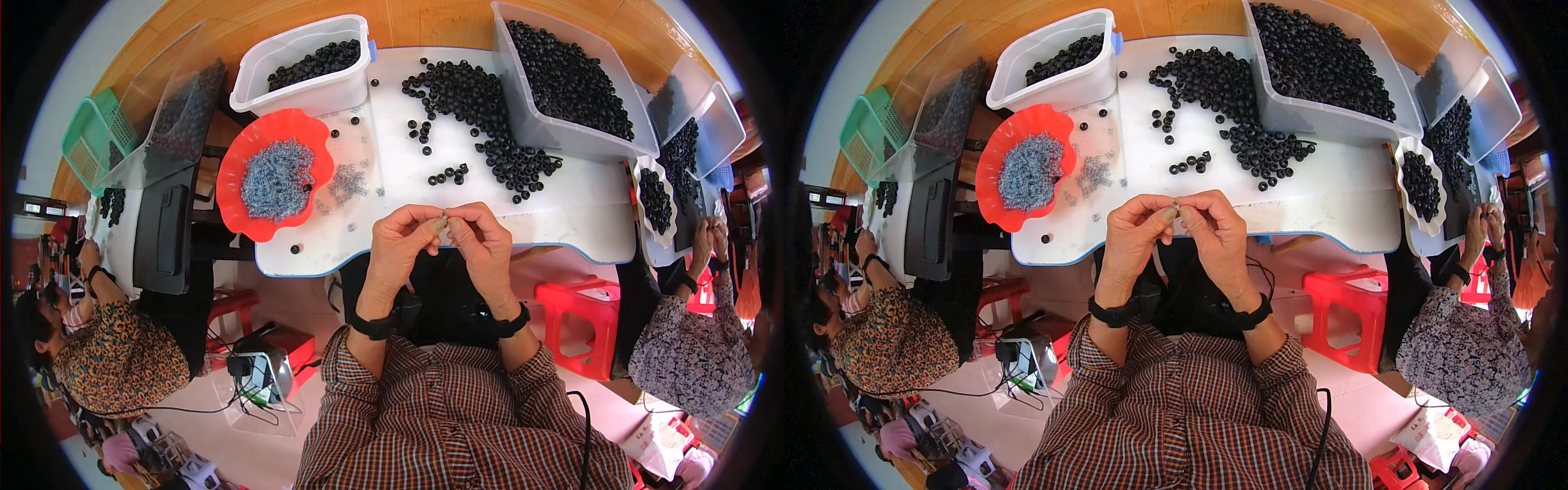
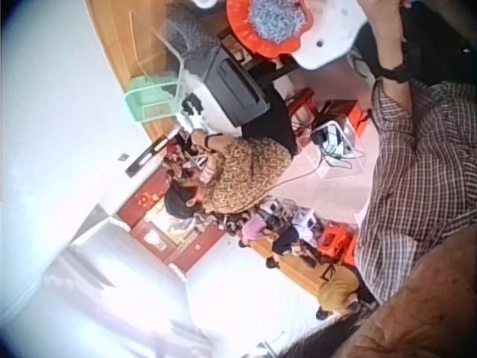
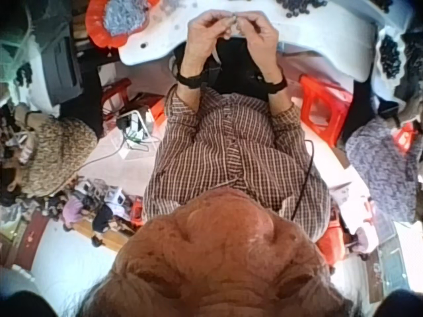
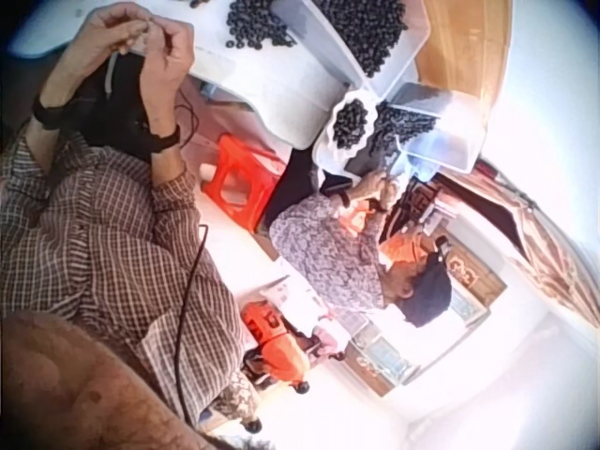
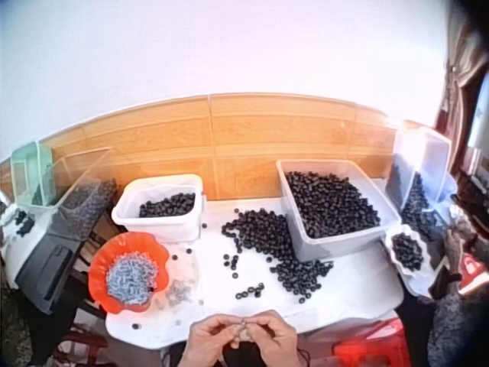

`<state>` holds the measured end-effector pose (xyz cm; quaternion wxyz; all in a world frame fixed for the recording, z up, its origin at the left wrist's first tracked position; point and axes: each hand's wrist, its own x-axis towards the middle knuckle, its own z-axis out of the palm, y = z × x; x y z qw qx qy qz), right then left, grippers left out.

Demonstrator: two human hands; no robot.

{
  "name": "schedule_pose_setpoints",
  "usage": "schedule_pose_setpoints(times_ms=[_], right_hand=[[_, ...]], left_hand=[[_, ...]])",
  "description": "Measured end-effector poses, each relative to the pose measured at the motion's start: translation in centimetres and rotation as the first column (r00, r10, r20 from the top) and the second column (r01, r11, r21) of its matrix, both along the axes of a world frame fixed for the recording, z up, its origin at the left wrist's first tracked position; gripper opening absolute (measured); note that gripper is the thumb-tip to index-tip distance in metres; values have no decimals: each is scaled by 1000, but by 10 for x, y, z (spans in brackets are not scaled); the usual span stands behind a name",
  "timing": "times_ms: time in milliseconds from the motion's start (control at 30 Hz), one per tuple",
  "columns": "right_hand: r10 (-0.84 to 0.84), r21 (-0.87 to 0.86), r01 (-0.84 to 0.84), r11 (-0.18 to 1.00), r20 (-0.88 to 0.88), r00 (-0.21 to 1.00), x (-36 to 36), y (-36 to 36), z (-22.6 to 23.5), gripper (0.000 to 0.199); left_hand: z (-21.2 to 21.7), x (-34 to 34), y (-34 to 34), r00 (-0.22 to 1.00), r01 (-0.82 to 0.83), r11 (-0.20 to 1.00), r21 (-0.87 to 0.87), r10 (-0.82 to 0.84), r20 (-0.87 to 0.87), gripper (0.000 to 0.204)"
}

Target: Sorting small black plastic components or beads into various bins on a communal work table.

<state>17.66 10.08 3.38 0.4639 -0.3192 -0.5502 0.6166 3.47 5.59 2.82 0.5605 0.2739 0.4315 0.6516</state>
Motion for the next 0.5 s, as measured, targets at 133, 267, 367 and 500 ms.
schedule_pose_setpoints(times_ms=[133,267,367,500], right_hand=[[-9,16,9,1000,0,1000,-1,0,-1,13],[-84,186,67,980,84,993,-1,5,-4,14],[-157,347,86,934,181,971,0,6,-3,15],[-191,364,111,925,193,963,-2,6,1,15]], left_hand=[[0,2,1,1000,-17,1000,-12,17,9,16],[2,3,5,1000,-3,1000,-31,3,6,17],[0,4,7,1000,4,999,-35,-3,22,17],[0,9,14,997,15,993,-119,-6,72,19]])
